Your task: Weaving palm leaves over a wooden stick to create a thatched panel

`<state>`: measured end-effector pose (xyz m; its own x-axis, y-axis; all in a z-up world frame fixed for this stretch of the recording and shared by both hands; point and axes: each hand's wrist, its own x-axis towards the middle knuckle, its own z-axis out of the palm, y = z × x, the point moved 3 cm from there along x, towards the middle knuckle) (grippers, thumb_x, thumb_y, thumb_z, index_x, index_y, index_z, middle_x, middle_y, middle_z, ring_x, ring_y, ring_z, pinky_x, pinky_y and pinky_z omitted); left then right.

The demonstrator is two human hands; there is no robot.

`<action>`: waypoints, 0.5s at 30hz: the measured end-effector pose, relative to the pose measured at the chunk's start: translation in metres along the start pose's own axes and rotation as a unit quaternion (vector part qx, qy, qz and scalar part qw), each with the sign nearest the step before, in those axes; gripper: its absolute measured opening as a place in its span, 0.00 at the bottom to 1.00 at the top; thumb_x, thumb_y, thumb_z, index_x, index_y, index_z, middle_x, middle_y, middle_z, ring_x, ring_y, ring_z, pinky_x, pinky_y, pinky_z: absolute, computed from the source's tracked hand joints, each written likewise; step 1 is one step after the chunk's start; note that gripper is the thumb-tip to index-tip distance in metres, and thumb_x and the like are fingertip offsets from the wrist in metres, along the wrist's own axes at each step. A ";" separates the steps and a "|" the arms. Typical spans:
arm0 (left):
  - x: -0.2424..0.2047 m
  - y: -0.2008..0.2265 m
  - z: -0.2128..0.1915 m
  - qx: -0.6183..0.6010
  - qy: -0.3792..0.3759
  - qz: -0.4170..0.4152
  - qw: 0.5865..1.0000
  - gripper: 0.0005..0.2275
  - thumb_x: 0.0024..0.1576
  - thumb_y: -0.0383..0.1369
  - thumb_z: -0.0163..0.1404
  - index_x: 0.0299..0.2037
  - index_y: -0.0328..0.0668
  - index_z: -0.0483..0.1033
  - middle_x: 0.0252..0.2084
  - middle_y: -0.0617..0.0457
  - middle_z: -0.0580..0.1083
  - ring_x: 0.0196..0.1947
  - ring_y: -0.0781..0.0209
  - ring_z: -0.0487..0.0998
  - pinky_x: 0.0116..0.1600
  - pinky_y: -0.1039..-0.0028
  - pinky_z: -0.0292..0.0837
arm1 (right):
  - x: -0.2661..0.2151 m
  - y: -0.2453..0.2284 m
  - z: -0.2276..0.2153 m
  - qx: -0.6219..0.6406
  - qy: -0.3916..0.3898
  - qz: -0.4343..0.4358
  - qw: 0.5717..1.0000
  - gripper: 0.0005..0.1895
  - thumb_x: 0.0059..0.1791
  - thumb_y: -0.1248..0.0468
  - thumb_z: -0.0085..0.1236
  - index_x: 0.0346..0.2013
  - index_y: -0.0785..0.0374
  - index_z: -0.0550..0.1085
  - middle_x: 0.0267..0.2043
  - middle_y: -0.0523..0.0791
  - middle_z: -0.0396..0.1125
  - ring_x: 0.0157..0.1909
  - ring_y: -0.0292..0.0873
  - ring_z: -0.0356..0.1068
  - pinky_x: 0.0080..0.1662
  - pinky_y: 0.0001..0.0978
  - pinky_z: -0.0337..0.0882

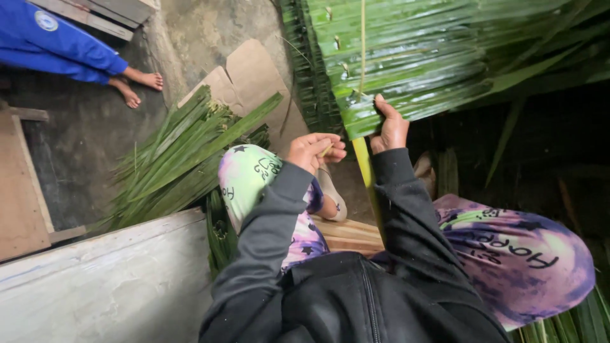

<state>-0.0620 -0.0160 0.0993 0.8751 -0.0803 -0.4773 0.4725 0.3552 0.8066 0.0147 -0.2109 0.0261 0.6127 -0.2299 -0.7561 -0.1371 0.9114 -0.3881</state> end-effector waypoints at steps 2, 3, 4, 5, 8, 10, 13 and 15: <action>-0.009 0.014 0.012 -0.042 -0.037 0.030 0.998 0.12 0.59 0.23 0.52 0.50 0.21 0.77 0.43 0.28 0.79 0.38 0.42 0.85 0.43 0.57 0.86 | -0.001 0.000 0.001 -0.002 -0.005 -0.008 1.000 0.24 0.37 0.73 0.77 0.44 0.78 0.75 0.40 0.60 0.74 0.40 0.58 0.78 0.43 0.57 0.80; -0.005 0.014 0.010 0.000 -0.004 0.081 0.997 0.10 0.58 0.21 0.54 0.48 0.23 0.78 0.43 0.28 0.79 0.36 0.42 0.85 0.41 0.59 0.87 | -0.003 -0.001 0.002 -0.007 -0.003 -0.007 1.000 0.23 0.37 0.72 0.77 0.42 0.78 0.76 0.39 0.59 0.74 0.40 0.57 0.78 0.42 0.56 0.80; -0.003 0.013 0.009 0.043 0.030 0.128 0.990 0.09 0.57 0.19 0.56 0.47 0.24 0.80 0.42 0.29 0.79 0.35 0.43 0.85 0.38 0.61 0.87 | -0.005 -0.002 0.001 -0.011 0.002 -0.005 1.000 0.22 0.38 0.72 0.77 0.41 0.78 0.76 0.39 0.58 0.73 0.39 0.56 0.78 0.41 0.55 0.80; 0.005 0.009 0.009 0.043 0.029 0.132 0.990 0.09 0.57 0.19 0.56 0.47 0.24 0.80 0.42 0.29 0.79 0.35 0.43 0.85 0.38 0.61 0.87 | -0.005 -0.003 0.004 -0.011 -0.002 -0.007 1.000 0.22 0.38 0.72 0.77 0.41 0.78 0.76 0.39 0.58 0.73 0.39 0.56 0.78 0.41 0.55 0.80; 0.015 -0.006 0.008 0.180 0.084 0.236 0.951 0.05 0.54 0.21 0.61 0.39 0.31 0.84 0.39 0.42 0.79 0.25 0.49 0.82 0.19 0.70 0.80 | -0.011 -0.004 0.002 -0.023 0.009 0.000 1.000 0.21 0.38 0.70 0.77 0.39 0.78 0.77 0.38 0.58 0.73 0.40 0.55 0.77 0.41 0.54 0.80; 0.025 -0.026 0.004 0.398 0.153 0.166 0.889 0.11 0.57 0.23 0.52 0.47 0.44 0.82 0.37 0.46 0.81 0.22 0.59 0.83 0.21 0.76 0.81 | -0.015 -0.007 0.004 -0.028 0.024 -0.014 0.999 0.20 0.38 0.71 0.77 0.39 0.79 0.78 0.37 0.59 0.73 0.38 0.54 0.77 0.39 0.53 0.80; 0.032 -0.020 0.019 0.582 0.144 0.216 0.771 0.10 0.51 0.27 0.51 0.41 0.50 0.80 0.39 0.53 0.78 0.42 0.46 0.82 0.47 0.56 0.83 | -0.014 -0.006 0.003 -0.016 0.034 -0.027 0.999 0.20 0.38 0.70 0.76 0.40 0.77 0.79 0.38 0.58 0.74 0.38 0.53 0.78 0.38 0.52 0.81; 0.045 -0.036 0.012 0.604 0.155 0.240 0.744 0.09 0.51 0.28 0.53 0.40 0.50 0.80 0.39 0.53 0.78 0.42 0.47 0.82 0.48 0.57 0.83 | -0.019 -0.006 0.003 -0.013 0.034 -0.037 0.999 0.19 0.40 0.70 0.74 0.42 0.78 0.79 0.40 0.57 0.75 0.39 0.51 0.78 0.40 0.50 0.81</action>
<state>-0.0380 -0.0434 0.0527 0.9956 0.0717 0.0599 0.0274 -0.8373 0.5461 0.0064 -0.2111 0.0442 0.5674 -0.3190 -0.7591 -0.1148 0.8823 -0.4565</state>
